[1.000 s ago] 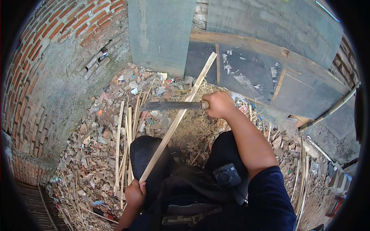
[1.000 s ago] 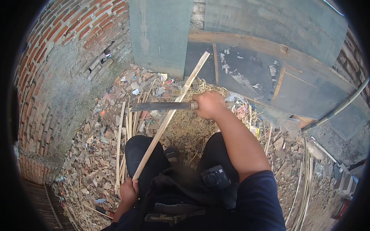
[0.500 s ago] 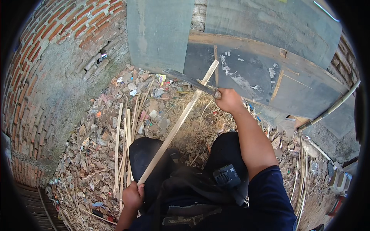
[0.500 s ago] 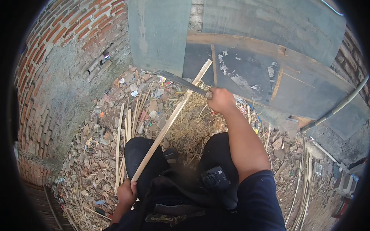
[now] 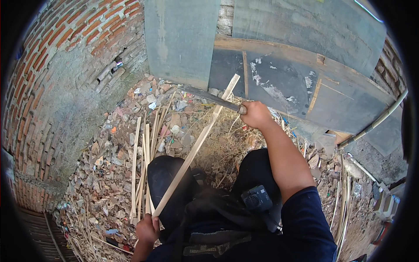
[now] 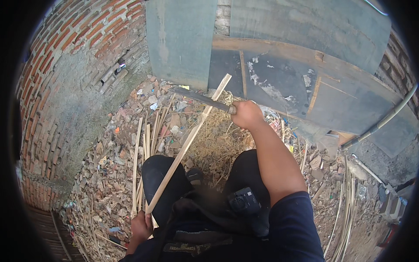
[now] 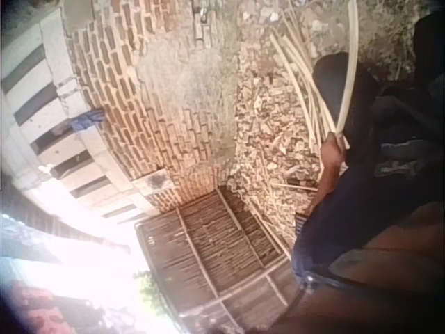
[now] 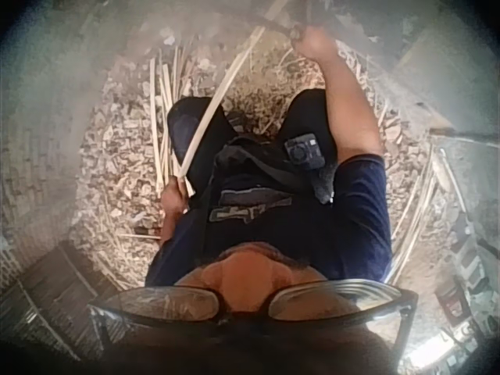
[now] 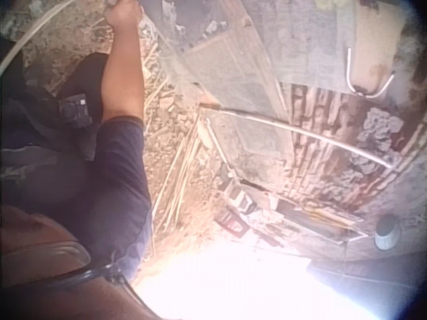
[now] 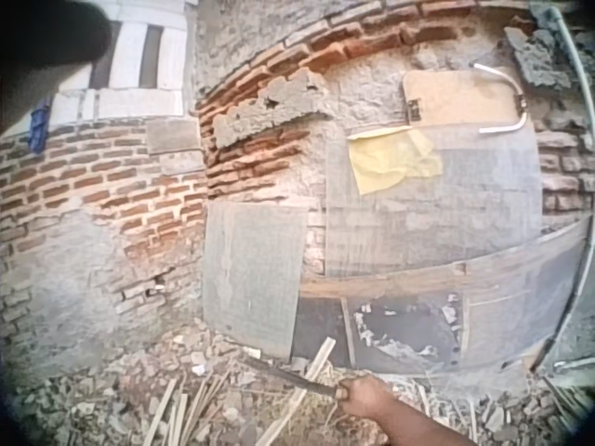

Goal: The person holds a bamboo strip and shaves along its length using a knife.

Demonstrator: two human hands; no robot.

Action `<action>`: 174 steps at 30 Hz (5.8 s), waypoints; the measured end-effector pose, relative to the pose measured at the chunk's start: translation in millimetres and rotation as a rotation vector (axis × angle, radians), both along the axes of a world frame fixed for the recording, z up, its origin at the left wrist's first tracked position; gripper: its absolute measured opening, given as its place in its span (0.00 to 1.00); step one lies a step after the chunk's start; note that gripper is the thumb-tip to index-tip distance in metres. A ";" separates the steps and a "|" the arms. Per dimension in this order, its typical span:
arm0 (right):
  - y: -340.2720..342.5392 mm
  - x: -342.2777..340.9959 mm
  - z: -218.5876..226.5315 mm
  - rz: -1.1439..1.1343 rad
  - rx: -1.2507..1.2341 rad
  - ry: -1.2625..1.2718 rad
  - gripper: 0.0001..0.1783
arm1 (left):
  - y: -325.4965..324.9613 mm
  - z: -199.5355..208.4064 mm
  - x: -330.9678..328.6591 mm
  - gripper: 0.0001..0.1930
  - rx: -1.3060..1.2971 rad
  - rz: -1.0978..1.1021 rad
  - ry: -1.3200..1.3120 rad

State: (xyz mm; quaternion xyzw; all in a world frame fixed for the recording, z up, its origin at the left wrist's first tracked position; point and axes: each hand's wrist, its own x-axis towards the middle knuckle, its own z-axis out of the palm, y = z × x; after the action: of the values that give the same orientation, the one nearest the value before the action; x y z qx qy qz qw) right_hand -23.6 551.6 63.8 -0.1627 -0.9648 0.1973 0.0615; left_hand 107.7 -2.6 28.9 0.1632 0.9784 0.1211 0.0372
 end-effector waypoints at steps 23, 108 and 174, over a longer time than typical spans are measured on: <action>-2.2 1.3 7.5 0.241 0.197 0.059 0.14 | -0.4 0.6 -6.1 0.20 -0.010 0.058 -0.038; 10.6 0.2 2.5 0.050 0.014 0.051 0.22 | -44.4 -22.7 -2.0 0.06 0.008 0.100 0.029; -32.3 -8.3 14.5 0.261 0.036 -0.099 0.18 | 21.1 -16.9 -15.6 0.21 -0.060 0.106 0.051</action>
State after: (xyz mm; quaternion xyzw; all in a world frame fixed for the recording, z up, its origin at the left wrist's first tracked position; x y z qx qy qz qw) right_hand -31.9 519.3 78.2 -0.0444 -0.9830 0.1779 -0.0095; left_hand 92.1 18.5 11.9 0.1133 0.9895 0.0895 0.0105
